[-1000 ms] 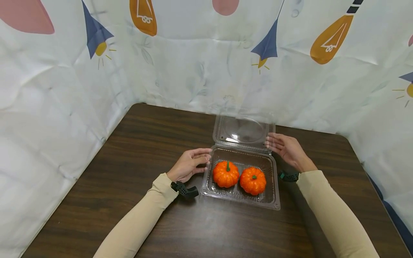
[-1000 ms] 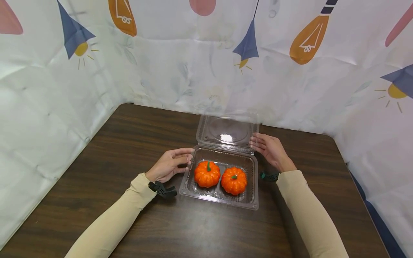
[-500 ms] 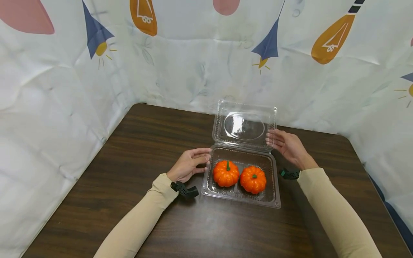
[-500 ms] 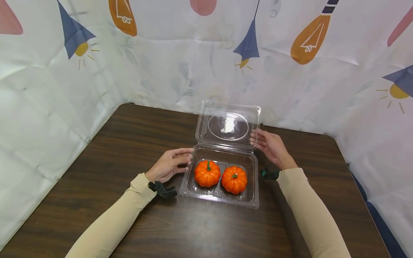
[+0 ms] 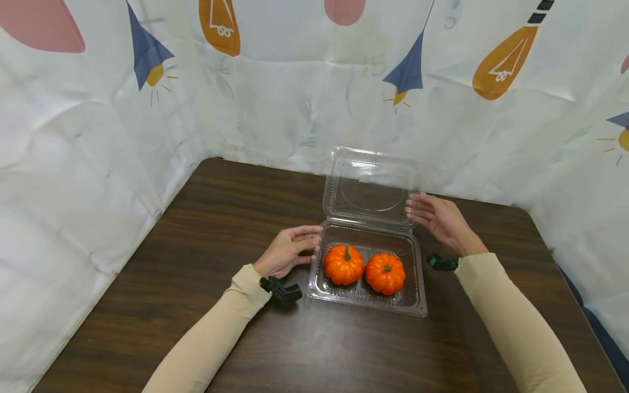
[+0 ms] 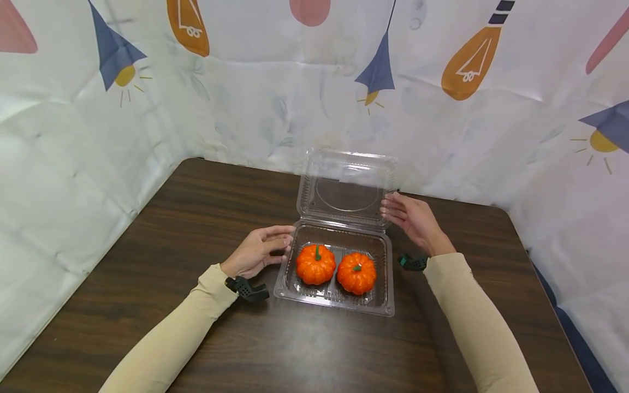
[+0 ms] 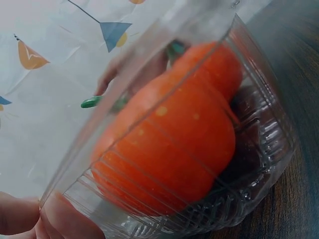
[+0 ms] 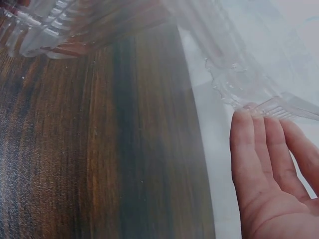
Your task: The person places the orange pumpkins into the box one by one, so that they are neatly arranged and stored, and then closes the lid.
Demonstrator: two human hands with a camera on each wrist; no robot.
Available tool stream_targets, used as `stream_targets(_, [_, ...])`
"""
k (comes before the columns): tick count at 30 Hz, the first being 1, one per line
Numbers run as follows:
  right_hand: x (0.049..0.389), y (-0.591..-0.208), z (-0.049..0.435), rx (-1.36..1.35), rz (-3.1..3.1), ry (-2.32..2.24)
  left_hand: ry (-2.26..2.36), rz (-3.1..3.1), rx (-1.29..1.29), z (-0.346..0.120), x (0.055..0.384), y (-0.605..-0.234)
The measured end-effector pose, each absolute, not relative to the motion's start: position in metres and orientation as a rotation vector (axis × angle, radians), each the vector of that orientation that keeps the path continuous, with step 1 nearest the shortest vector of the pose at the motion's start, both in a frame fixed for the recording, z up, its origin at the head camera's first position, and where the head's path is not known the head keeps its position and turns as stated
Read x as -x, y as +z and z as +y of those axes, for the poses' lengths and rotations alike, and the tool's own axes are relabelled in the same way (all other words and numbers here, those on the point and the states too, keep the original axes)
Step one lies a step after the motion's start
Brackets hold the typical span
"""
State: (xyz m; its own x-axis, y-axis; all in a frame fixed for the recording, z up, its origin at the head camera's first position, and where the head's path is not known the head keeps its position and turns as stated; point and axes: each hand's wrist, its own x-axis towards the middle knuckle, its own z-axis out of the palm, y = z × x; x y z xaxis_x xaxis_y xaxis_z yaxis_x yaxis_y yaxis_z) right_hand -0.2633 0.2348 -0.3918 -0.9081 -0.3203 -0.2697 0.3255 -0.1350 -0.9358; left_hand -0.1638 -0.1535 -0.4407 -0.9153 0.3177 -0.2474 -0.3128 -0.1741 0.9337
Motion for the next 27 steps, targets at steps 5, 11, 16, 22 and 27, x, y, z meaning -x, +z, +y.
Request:
stream_targets(5, [0.2636, -0.3885, 0.2367, 0.011, 1.715, -2.091, 2.131, 1.706, -0.011, -0.153, 0.1646, -0.442])
stream_targets(11, [0.2634, -0.3865, 0.2373, 0.032, 1.704, -2.1, 2.123, 1.714, -0.002, -0.1524, 0.1637, -0.4416])
stream_targets(16, [0.2615, -0.3844, 0.2378, 0.064, 1.702, -2.09, 2.134, 1.702, -0.02, -0.1525, 0.1626, -0.4413])
stream_targets(22, [0.2593, -0.3837, 0.24, 0.124, 1.691, -2.089, 2.132, 1.704, -0.044, -0.153, 0.1618, -0.4411])
stream_targets(27, [0.2582, -0.3838, 0.2418, 0.16, 1.647, -2.133, 2.136, 1.707, -0.039, -0.1533, 0.1618, -0.4421])
